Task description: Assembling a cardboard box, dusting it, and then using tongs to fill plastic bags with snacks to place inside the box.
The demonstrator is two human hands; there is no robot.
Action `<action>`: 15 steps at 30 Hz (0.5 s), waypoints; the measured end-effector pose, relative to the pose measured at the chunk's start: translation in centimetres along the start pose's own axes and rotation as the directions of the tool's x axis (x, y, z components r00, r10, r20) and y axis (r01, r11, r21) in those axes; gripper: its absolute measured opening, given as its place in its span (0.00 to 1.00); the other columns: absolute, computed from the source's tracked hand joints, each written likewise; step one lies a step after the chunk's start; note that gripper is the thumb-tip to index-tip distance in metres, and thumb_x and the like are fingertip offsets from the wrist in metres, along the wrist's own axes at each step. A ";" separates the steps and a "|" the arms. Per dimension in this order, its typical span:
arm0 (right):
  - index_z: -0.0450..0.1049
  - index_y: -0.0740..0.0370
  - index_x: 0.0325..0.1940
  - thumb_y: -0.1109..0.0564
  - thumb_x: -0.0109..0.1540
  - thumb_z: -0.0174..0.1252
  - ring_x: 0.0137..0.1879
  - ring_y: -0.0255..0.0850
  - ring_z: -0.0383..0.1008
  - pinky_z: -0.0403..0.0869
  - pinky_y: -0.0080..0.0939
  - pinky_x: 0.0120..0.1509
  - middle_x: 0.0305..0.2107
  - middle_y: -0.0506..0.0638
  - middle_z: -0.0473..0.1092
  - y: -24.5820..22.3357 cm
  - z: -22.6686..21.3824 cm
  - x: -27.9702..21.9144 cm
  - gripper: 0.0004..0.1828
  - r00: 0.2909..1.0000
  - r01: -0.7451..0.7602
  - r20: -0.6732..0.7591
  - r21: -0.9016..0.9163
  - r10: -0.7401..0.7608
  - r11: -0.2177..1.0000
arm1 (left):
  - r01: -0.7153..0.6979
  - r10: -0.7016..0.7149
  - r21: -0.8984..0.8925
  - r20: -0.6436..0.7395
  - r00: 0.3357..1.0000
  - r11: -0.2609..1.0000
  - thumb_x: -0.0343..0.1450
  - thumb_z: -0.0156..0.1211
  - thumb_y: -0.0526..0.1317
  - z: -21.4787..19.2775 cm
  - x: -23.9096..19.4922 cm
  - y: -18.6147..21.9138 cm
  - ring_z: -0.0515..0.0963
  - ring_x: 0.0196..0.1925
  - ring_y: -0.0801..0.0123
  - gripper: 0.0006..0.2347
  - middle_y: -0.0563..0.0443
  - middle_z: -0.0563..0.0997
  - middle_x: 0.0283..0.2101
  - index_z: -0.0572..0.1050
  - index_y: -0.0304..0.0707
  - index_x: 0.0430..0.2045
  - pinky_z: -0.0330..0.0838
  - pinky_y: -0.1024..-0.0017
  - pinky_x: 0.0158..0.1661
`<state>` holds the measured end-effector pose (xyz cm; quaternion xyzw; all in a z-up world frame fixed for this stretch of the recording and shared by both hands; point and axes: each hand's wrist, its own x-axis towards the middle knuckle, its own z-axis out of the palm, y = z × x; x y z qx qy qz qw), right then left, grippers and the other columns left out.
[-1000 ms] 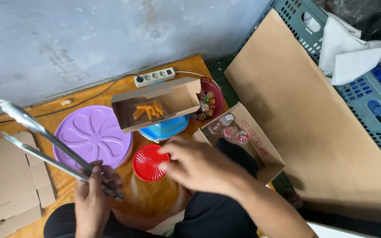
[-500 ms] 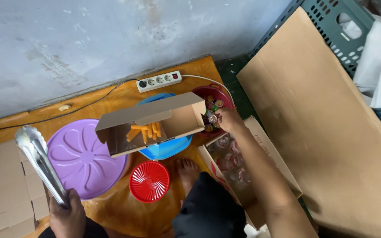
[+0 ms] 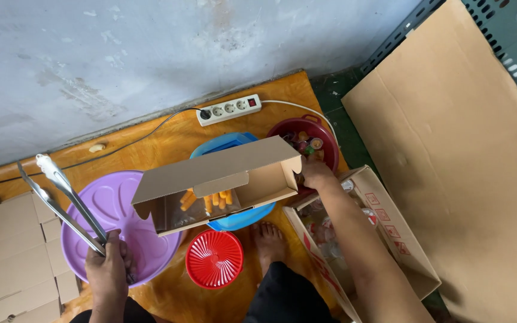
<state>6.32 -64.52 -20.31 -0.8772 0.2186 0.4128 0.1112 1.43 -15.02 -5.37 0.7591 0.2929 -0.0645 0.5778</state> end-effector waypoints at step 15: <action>0.71 0.51 0.64 0.58 0.60 0.61 0.44 0.47 0.83 0.80 0.39 0.43 0.54 0.51 0.76 1.4 -3.7 -5.1 0.26 0.994 0.098 -0.092 0.447 -0.063 0.889 | 0.063 -0.060 -0.058 0.058 0.997 0.996 0.80 0.53 0.40 -0.8 0.8 -0.2 0.61 0.12 0.71 0.14 0.53 0.63 0.14 0.62 0.42 0.22 0.57 0.71 0.13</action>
